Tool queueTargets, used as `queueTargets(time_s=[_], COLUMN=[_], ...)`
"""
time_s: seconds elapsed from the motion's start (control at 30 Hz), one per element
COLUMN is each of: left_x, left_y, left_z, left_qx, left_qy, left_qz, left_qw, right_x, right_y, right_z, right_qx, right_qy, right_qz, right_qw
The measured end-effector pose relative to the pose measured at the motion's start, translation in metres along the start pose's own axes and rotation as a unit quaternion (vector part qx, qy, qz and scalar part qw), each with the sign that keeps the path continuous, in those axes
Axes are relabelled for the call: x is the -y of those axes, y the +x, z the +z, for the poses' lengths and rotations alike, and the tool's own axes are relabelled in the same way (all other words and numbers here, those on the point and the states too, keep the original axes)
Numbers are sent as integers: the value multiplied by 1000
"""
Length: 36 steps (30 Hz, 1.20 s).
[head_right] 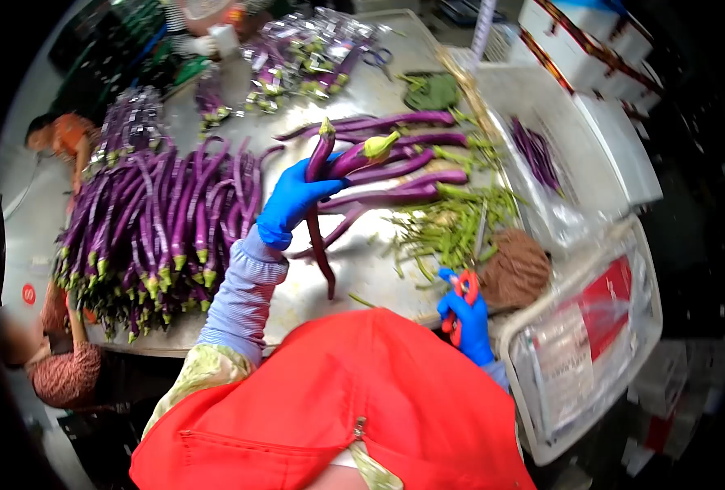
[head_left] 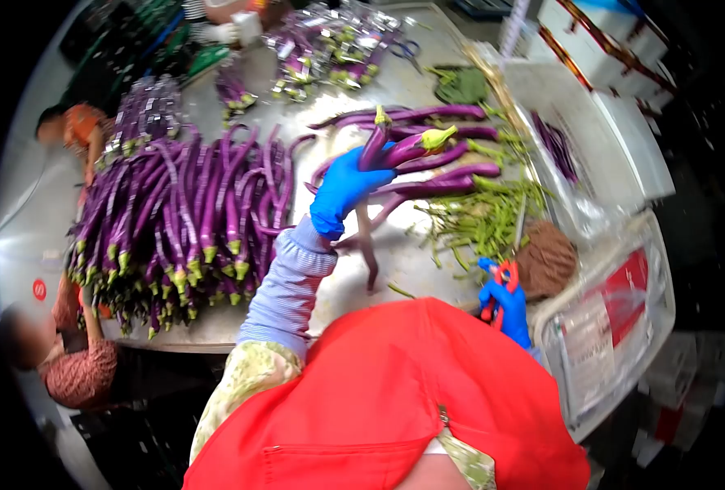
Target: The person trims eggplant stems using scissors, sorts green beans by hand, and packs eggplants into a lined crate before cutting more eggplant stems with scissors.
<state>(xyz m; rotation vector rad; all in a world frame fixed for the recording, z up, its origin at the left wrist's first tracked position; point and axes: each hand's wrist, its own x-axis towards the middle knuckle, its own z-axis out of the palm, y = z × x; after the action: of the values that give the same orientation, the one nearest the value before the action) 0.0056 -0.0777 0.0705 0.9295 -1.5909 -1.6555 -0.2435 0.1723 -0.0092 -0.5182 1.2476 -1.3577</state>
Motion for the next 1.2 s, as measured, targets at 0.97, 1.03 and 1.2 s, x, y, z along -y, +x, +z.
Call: queueTargets(time_s=[0.97,1.03,1.2], left_x=[-20,-1,4], left_y=[-64,-73,-76], left_z=[-228,-257,-251], left_qx=[-479,-480,-623], left_qy=[-467,-394,-495], left_qz=[375,451,343], left_qw=[642,640,498], right_x=[-31,-31,-35], right_y=[44,45,44], right_z=[9,10,11], right_qx=[106,115,108], right_qy=[-147,-128,-145], right_qz=[125,128,153], right_qw=[975,977,972])
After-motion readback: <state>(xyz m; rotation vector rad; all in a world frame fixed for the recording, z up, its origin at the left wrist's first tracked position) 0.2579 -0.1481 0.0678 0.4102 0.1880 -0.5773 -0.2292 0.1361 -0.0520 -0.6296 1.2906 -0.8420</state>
